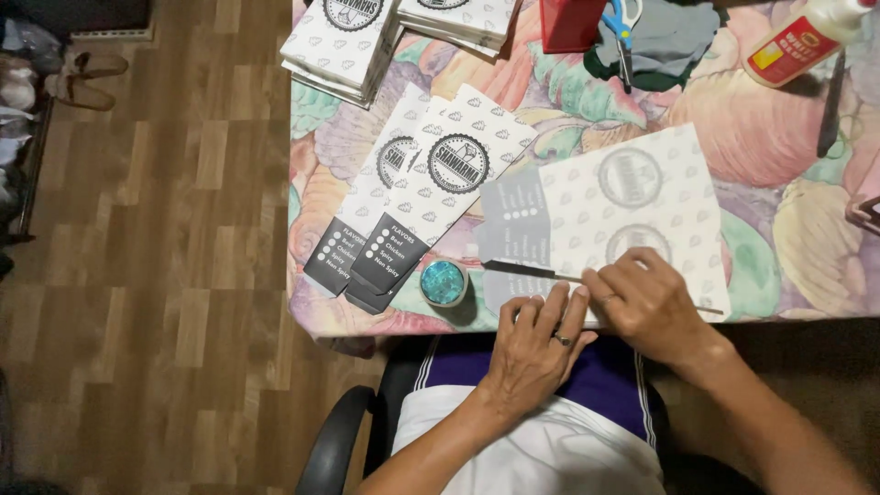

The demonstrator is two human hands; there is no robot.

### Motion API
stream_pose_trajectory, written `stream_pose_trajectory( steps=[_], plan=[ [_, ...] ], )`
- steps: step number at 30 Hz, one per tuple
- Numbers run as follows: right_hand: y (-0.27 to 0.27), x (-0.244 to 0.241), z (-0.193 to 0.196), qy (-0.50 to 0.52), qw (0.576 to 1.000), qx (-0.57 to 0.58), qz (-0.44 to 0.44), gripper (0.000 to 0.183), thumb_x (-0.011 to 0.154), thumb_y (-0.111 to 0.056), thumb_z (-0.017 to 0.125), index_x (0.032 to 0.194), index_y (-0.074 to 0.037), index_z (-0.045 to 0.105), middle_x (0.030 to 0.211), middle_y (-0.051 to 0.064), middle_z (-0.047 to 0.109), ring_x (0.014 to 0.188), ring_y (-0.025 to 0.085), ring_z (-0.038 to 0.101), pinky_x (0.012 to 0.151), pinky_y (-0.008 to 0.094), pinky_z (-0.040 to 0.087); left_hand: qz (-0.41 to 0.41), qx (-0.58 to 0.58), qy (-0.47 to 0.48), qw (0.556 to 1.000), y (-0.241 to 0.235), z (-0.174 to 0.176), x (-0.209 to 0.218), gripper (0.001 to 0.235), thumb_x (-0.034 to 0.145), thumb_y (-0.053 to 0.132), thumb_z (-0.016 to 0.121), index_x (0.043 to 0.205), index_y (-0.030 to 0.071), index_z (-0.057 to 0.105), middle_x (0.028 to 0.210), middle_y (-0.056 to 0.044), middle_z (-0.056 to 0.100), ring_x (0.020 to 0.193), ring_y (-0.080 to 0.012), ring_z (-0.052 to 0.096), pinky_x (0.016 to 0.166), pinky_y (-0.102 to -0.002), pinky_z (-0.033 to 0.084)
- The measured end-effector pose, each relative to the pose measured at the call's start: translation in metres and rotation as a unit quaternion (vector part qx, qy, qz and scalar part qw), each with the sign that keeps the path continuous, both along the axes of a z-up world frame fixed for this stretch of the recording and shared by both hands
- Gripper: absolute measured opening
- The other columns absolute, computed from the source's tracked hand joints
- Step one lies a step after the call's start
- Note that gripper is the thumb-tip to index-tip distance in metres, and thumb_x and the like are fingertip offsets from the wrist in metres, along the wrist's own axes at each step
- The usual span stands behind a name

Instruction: The person is preparing paper food packaging by applying stamps and folding them into shape at a workstation.

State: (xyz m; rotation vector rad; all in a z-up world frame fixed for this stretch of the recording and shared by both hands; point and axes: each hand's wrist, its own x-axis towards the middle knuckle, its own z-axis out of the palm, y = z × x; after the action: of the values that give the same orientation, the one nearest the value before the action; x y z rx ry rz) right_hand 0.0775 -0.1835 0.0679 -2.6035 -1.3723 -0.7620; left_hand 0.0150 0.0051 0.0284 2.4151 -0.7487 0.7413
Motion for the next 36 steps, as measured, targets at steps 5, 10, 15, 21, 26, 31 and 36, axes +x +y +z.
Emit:
stream_pose_trajectory(
  steps=[5, 10, 15, 21, 26, 31, 36],
  plan=[
    [-0.004, 0.007, -0.006, 0.063, 0.998, -0.015, -0.004, 0.012, 0.101, -0.007, 0.057, 0.095, 0.0, 0.065, 0.078, 0.009, 0.058, 0.068, 0.03, 0.055, 0.073, 0.044, 0.049, 0.038, 0.048, 0.053, 0.997, -0.006, -0.001, 0.003, 0.053, 0.108, 0.038, 0.057, 0.141, -0.004, 0.058, 0.141, -0.019, 0.059, 0.087, -0.0299, 0.053, 0.079, -0.042, 0.044],
    [-0.023, 0.053, -0.004, 0.117, 0.989, 0.04, -0.077, 0.007, 0.095, -0.022, 0.077, 0.092, -0.015, 0.076, 0.09, 0.002, 0.073, 0.077, 0.026, 0.064, 0.073, 0.042, 0.045, 0.043, 0.075, 0.063, 0.994, -0.008, -0.005, 0.002, 0.055, 0.105, 0.037, 0.065, 0.137, -0.008, 0.06, 0.138, -0.021, 0.056, 0.094, -0.0308, 0.053, 0.081, -0.043, 0.044],
    [-0.032, 0.12, -0.026, 0.176, 0.967, 0.142, -0.116, 0.01, 0.099, -0.002, 0.076, 0.109, 0.0, 0.075, 0.107, 0.014, 0.072, 0.099, 0.032, 0.061, 0.086, 0.042, 0.05, 0.046, 0.077, 0.052, 0.995, -0.009, -0.005, 0.004, 0.052, 0.107, 0.035, 0.065, 0.136, -0.009, 0.061, 0.136, -0.022, 0.057, 0.092, -0.0303, 0.054, 0.08, -0.043, 0.045],
    [-0.031, 0.151, -0.034, 0.196, 0.971, 0.064, -0.12, 0.02, 0.094, -0.009, 0.079, 0.114, -0.005, 0.078, 0.104, 0.012, 0.071, 0.099, 0.03, 0.059, 0.084, 0.042, 0.049, 0.05, 0.076, 0.047, 0.995, -0.008, -0.006, 0.006, 0.05, 0.107, 0.034, 0.067, 0.134, -0.008, 0.063, 0.134, -0.022, 0.058, 0.091, -0.0288, 0.054, 0.08, -0.042, 0.046],
    [-0.041, 0.16, -0.039, 0.202, 0.973, 0.06, -0.098, 0.02, 0.089, -0.011, 0.086, 0.108, -0.007, 0.08, 0.097, 0.009, 0.068, 0.094, 0.029, 0.053, 0.084, 0.041, 0.047, 0.056, 0.079, 0.039, 0.995, -0.01, -0.009, 0.006, 0.051, 0.107, 0.035, 0.068, 0.134, -0.008, 0.063, 0.134, -0.022, 0.057, 0.092, -0.028, 0.055, 0.08, -0.042, 0.048],
    [-0.043, 0.154, -0.025, 0.199, 0.975, 0.048, -0.087, 0.013, 0.092, -0.01, 0.08, 0.101, -0.005, 0.071, 0.104, 0.011, 0.061, 0.104, 0.032, 0.054, 0.097, 0.046, 0.044, 0.051, 0.078, 0.04, 0.995, -0.011, -0.011, 0.006, 0.049, 0.109, 0.033, 0.063, 0.134, -0.009, 0.062, 0.137, -0.023, 0.057, 0.093, -0.0294, 0.056, 0.081, -0.043, 0.047],
    [-0.041, 0.145, -0.008, 0.278, 0.954, 0.075, -0.088, 0.009, 0.099, -0.006, 0.067, 0.108, -0.003, 0.067, 0.112, 0.01, 0.073, 0.108, 0.028, 0.066, 0.101, 0.045, 0.044, 0.06, 0.095, 0.035, 0.993, -0.011, -0.007, 0.006, 0.051, 0.107, 0.035, 0.066, 0.134, -0.008, 0.063, 0.135, -0.022, 0.058, 0.093, -0.0284, 0.055, 0.081, -0.042, 0.047]
  ],
)
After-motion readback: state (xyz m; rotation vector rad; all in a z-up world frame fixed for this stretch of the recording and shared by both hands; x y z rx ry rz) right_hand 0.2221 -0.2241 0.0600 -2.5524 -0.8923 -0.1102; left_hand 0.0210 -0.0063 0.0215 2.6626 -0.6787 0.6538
